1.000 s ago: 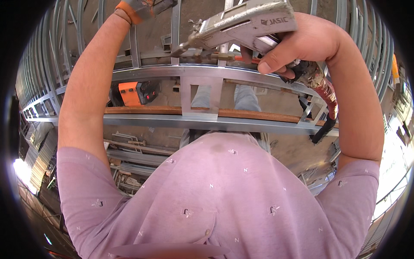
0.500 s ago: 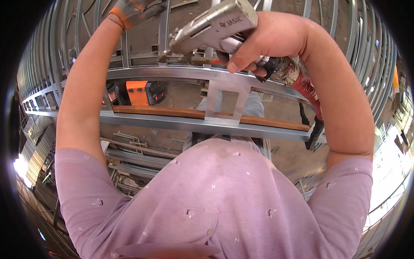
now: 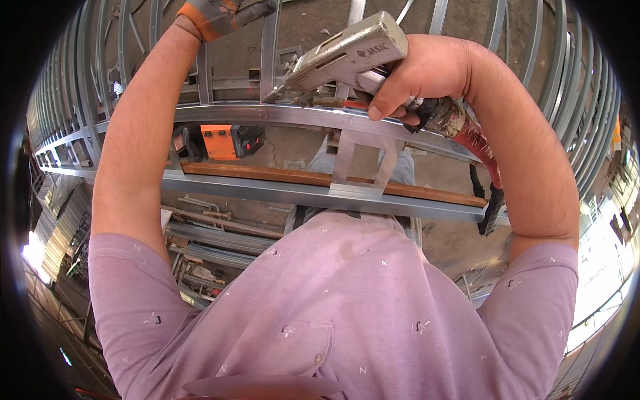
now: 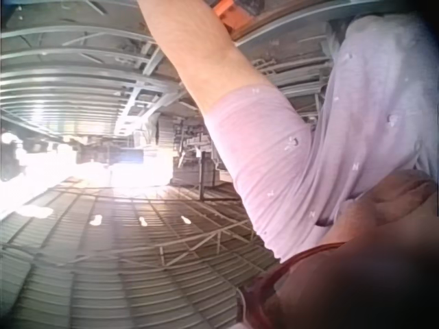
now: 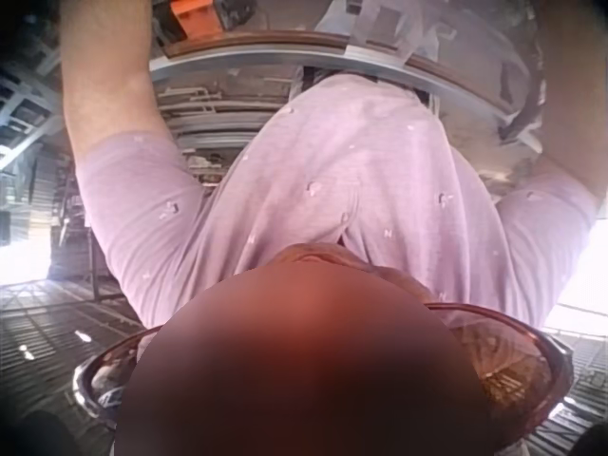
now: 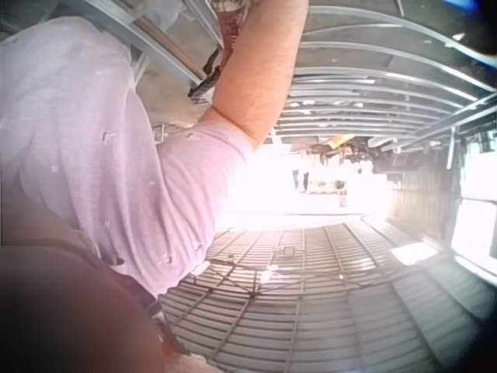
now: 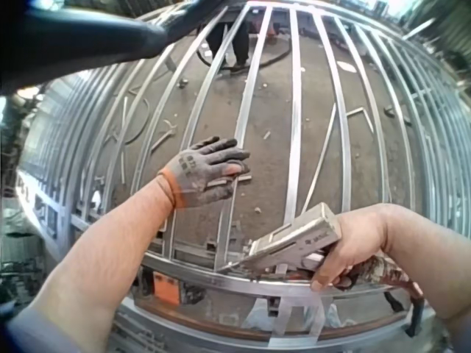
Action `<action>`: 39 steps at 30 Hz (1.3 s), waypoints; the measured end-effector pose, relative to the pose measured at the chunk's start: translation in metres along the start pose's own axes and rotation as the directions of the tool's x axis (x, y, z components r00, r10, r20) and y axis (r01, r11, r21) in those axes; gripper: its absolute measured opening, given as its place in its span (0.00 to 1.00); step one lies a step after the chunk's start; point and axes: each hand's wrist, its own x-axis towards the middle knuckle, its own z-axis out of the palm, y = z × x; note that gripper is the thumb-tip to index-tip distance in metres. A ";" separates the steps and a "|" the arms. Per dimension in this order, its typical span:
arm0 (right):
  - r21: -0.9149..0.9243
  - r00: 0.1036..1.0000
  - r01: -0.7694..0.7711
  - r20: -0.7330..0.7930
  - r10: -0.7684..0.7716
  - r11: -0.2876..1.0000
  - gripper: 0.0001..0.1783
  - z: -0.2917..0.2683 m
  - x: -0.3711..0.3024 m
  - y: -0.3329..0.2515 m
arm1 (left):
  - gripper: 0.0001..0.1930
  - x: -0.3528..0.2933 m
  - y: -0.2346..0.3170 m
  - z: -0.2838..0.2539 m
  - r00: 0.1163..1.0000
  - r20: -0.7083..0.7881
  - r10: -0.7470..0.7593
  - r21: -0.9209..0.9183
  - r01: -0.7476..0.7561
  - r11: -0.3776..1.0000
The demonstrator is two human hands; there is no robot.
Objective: The person welds joints on a large metal frame using a handheld welding tool. They move along the frame, applying welds to multiple intersections while wearing gloves and protective eyewear.
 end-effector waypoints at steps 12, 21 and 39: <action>-0.012 1.000 -0.011 0.011 0.011 1.000 0.19 0.003 -0.002 0.000 | 0.23 0.003 0.003 0.002 0.999 -0.011 0.031 0.090 -0.030 0.996; -0.099 1.000 0.000 -0.024 -0.003 0.995 0.20 0.005 -0.004 -0.005 | 0.23 0.004 0.004 0.004 1.000 0.000 0.012 0.048 -0.012 0.999; -0.121 0.997 -0.058 -0.048 0.053 0.991 0.24 0.004 -0.008 -0.006 | 0.24 0.006 0.005 0.004 1.000 0.001 0.003 0.038 -0.003 0.999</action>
